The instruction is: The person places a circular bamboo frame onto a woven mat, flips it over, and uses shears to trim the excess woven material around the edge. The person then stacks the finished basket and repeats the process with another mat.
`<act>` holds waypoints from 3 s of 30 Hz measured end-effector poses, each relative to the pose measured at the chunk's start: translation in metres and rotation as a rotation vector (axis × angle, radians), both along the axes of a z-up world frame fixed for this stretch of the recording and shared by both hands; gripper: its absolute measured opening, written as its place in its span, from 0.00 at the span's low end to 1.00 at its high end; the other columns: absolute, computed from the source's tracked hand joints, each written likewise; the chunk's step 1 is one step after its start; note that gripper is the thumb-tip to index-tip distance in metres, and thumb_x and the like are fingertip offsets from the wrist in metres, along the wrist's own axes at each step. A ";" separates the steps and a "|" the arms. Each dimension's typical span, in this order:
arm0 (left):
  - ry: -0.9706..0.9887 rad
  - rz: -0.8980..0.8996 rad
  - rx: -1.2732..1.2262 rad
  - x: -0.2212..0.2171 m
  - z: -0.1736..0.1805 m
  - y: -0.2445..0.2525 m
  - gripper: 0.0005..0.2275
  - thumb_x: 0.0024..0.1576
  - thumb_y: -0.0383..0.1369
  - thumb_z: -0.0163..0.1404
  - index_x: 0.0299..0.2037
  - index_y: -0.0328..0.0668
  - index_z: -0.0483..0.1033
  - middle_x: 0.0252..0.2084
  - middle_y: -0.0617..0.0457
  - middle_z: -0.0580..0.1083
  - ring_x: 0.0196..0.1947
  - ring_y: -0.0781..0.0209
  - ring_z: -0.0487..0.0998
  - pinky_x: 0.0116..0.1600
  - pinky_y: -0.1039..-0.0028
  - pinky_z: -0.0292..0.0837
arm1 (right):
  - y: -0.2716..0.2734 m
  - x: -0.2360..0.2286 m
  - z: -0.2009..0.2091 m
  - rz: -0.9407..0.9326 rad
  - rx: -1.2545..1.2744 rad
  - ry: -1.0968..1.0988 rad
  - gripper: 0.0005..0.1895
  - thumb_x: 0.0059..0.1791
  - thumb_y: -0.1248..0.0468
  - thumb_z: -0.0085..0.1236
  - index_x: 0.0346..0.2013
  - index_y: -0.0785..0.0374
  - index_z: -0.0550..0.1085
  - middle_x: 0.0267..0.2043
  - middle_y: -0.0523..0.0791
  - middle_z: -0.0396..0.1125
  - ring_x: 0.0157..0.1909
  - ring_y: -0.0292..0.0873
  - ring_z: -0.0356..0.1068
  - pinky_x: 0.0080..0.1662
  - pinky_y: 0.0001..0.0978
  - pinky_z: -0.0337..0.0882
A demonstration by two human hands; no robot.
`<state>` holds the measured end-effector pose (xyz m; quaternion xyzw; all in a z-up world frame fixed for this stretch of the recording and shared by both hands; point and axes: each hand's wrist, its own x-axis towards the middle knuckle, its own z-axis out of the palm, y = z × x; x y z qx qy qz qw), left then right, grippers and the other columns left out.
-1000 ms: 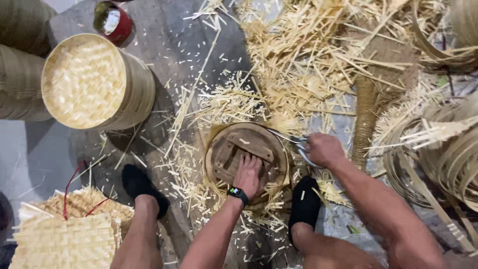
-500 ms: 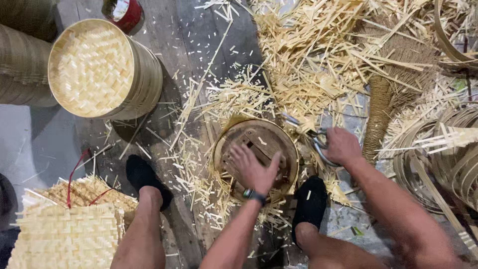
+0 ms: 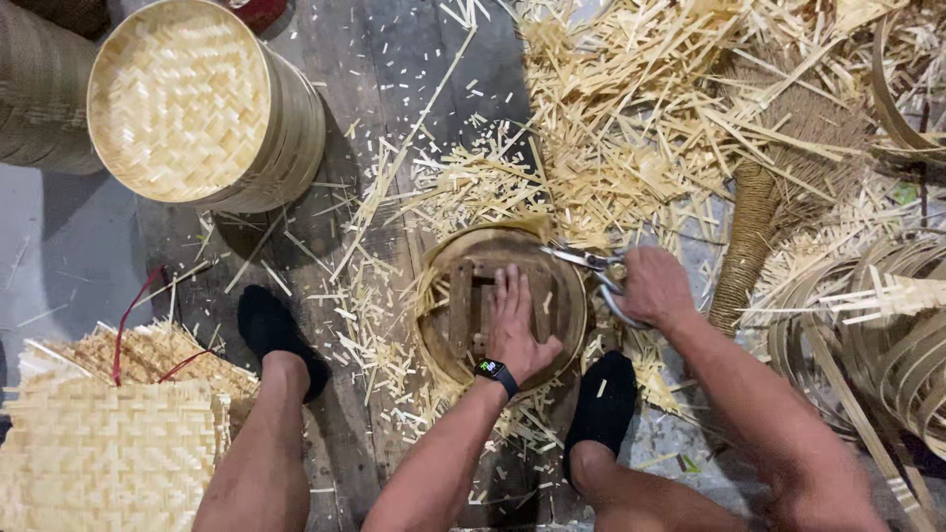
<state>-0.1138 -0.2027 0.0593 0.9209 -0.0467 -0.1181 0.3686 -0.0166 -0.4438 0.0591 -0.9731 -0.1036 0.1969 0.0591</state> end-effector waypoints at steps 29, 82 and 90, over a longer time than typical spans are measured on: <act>0.094 -0.802 0.341 0.021 0.010 0.072 0.48 0.42 0.44 0.63 0.75 0.46 0.52 0.81 0.52 0.46 0.80 0.52 0.40 0.79 0.47 0.41 | 0.006 0.017 -0.010 -0.001 -0.100 0.256 0.24 0.55 0.45 0.45 0.49 0.61 0.75 0.41 0.51 0.72 0.38 0.47 0.71 0.42 0.46 0.76; 0.030 -0.062 0.142 -0.011 -0.002 0.034 0.52 0.41 0.42 0.62 0.76 0.33 0.45 0.80 0.40 0.43 0.79 0.35 0.33 0.78 0.47 0.36 | -0.002 0.001 -0.010 0.065 -0.170 0.227 0.20 0.50 0.41 0.50 0.52 0.41 0.76 0.33 0.49 0.68 0.32 0.46 0.71 0.32 0.39 0.78; 0.057 -0.371 0.147 -0.004 0.004 0.054 0.51 0.39 0.40 0.66 0.75 0.40 0.50 0.79 0.45 0.45 0.79 0.41 0.37 0.78 0.48 0.37 | 0.006 0.005 0.001 0.069 -0.170 0.198 0.27 0.51 0.39 0.49 0.45 0.57 0.77 0.41 0.50 0.74 0.42 0.50 0.76 0.45 0.41 0.79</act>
